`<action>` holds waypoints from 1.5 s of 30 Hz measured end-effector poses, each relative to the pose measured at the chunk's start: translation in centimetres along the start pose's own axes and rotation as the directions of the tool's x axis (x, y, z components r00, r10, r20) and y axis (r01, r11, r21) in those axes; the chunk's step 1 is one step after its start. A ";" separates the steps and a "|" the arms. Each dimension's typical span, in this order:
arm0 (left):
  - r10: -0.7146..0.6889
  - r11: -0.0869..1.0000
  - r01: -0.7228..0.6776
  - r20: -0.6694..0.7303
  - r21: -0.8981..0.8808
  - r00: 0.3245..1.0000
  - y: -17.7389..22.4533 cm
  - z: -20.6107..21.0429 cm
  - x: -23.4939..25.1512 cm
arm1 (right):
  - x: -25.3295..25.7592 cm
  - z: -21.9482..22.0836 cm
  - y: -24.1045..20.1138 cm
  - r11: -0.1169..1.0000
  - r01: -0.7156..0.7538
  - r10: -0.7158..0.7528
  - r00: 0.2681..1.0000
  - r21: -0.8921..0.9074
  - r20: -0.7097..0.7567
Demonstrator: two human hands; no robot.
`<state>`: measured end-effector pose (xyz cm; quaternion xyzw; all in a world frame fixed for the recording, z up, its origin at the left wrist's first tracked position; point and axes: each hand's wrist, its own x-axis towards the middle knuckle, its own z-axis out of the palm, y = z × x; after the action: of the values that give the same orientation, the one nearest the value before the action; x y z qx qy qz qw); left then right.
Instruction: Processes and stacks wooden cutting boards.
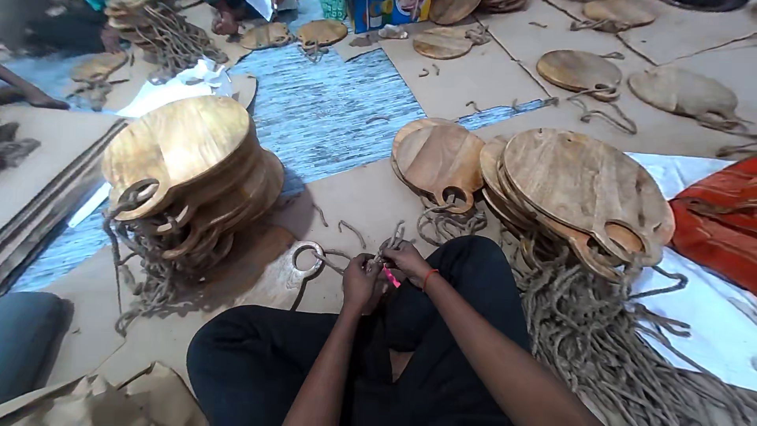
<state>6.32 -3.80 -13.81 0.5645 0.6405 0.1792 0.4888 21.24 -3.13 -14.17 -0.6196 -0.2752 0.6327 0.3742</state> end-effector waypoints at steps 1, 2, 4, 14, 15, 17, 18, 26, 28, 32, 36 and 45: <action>-0.026 0.998 0.027 0.019 -0.050 0.999 -0.6 0.3 0.3 | -0.1 0.0 -0.1 1.000 0.004 -0.004 1.000 -0.007 -0.014; -0.050 0.992 0.053 0.026 -0.110 0.998 -1.2 0.7 0.7 | -0.3 0.1 -0.2 0.999 0.008 -0.009 1.000 -0.035 -0.027; -0.096 0.961 0.098 0.021 -0.257 0.995 -1.9 1.3 1.2 | -0.2 0.3 -0.3 0.990 -0.006 0.000 0.999 -0.142 -0.047; -0.201 0.946 0.186 -0.028 -0.265 0.979 -3.4 2.5 2.7 | 4.6 -0.1 1.7 0.793 -0.035 -0.005 0.998 -0.608 -0.065; -0.188 0.960 0.176 -0.034 -0.218 0.982 -3.3 2.6 2.7 | 4.6 -0.1 1.6 0.766 -0.043 -0.005 0.997 -0.642 -0.073; -0.172 0.970 0.163 -0.037 -0.182 0.984 -3.2 2.8 2.8 | 4.5 0.1 1.2 0.733 -0.053 -0.001 0.997 -0.678 -0.079; -0.171 0.972 0.163 -0.033 -0.170 0.985 -3.2 2.8 2.9 | 4.5 0.1 1.2 0.724 -0.059 0.006 0.997 -0.687 -0.079; -0.204 0.977 0.205 0.014 -0.058 0.979 -2.3 3.0 2.8 | 4.6 0.0 1.4 0.711 -0.091 0.035 0.995 -0.697 -0.094; -0.210 0.977 0.211 0.023 -0.045 0.977 -2.2 3.0 2.8 | 4.5 0.0 1.3 0.699 -0.101 0.047 0.994 -0.708 -0.095; -0.213 0.977 0.213 0.026 -0.002 0.977 -1.8 2.8 2.7 | 4.6 0.2 1.2 0.681 -0.130 0.070 0.991 -0.721 -0.113; -0.241 0.970 0.240 0.020 0.033 0.970 -1.5 2.8 2.7 | 4.5 0.2 1.0 0.676 -0.155 0.105 0.988 -0.720 -0.114; -0.247 0.969 0.247 0.034 0.008 0.968 -1.1 2.7 2.4 | 1.5 0.5 -0.3 0.764 -0.124 0.057 0.990 -0.634 -0.126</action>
<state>8.19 -2.84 -16.89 0.4841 0.6977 0.1060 0.5173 20.82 -1.69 -14.75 -0.7531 -0.4250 0.4869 0.1231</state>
